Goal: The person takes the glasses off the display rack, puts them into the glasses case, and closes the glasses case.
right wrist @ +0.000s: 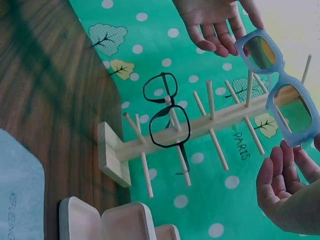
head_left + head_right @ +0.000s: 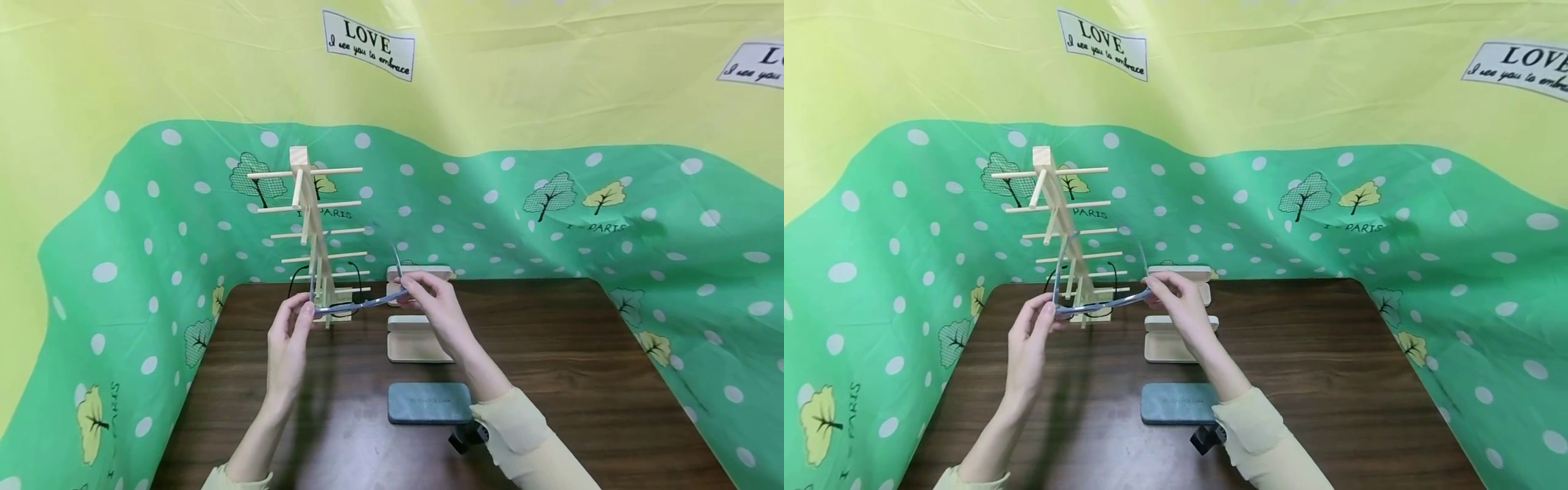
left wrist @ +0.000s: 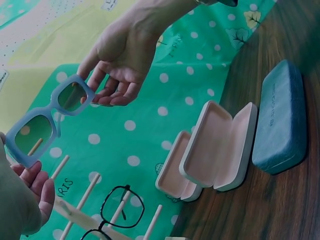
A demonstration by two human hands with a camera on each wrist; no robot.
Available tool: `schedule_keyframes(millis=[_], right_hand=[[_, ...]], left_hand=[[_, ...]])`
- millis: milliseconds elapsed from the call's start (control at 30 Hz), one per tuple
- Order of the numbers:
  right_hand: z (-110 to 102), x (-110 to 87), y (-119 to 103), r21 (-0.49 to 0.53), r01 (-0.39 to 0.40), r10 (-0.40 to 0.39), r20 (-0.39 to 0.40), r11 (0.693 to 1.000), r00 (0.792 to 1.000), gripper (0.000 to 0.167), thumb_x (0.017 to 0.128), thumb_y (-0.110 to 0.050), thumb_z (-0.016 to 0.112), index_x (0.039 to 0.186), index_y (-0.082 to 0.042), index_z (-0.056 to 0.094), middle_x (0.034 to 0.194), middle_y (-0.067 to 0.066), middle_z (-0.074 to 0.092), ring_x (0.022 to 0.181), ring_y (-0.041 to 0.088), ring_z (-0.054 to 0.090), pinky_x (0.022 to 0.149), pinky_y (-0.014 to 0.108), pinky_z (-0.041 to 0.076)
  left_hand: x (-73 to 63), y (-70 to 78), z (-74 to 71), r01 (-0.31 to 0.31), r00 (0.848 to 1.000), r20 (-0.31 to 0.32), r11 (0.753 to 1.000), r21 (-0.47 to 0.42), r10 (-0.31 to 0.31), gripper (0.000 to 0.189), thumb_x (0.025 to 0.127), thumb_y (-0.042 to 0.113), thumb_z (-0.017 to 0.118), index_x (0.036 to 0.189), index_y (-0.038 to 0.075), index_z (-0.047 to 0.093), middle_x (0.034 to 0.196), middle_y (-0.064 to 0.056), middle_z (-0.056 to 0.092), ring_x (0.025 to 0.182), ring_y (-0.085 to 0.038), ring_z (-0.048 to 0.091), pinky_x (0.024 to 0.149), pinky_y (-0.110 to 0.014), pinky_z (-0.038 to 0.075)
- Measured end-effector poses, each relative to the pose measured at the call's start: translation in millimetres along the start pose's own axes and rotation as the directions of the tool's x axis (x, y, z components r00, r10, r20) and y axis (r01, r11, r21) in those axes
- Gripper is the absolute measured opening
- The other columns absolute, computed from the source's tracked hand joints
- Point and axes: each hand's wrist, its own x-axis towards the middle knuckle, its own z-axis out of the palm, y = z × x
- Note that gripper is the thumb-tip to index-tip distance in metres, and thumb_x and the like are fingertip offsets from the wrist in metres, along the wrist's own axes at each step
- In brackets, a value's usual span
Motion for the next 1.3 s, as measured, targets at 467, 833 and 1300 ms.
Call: schedule_keyframes(millis=[467,833,1300], right_hand=[[-21.9,-9.6,6.9,-0.061,0.041,-0.045,-0.07,0.997,0.997,0.034,0.104,-0.025,0.062,0.12,0.006,0.068,0.106,-0.005,0.074,0.089,0.019,0.073,0.093,0.05,0.06],[-35.6,-17.5,15.8,-0.109,0.025,-0.04,-0.144,0.994,0.989,0.033,0.103,-0.025,0.064,0.119,0.004,0.069,0.095,-0.004,0.074,0.087,0.017,0.074,0.085,0.029,0.062],[-55.1,-27.5,20.9,-0.16,0.002,-0.03,-0.17,0.987,0.985,0.036,0.103,-0.033,0.063,0.121,-0.002,0.07,0.106,-0.01,0.075,0.088,0.011,0.073,0.084,0.027,0.061]], left_hand=[[4.3,-10.6,20.2,0.007,0.999,0.052,0.999,0.052,-0.01,0.033,0.108,0.025,0.055,0.136,0.012,0.065,0.111,-0.023,0.07,0.094,-0.011,0.068,0.082,-0.02,0.055],[1.8,-17.8,36.8,-0.007,0.996,0.085,0.992,0.13,-0.004,0.036,0.108,0.036,0.052,0.143,0.033,0.062,0.134,-0.001,0.069,0.087,-0.009,0.068,0.089,-0.03,0.055],[1.7,-27.5,53.8,-0.071,0.989,0.137,0.993,0.094,0.058,0.039,0.101,0.026,0.068,0.14,0.029,0.065,0.123,-0.002,0.073,0.099,-0.005,0.064,0.081,-0.014,0.051]])
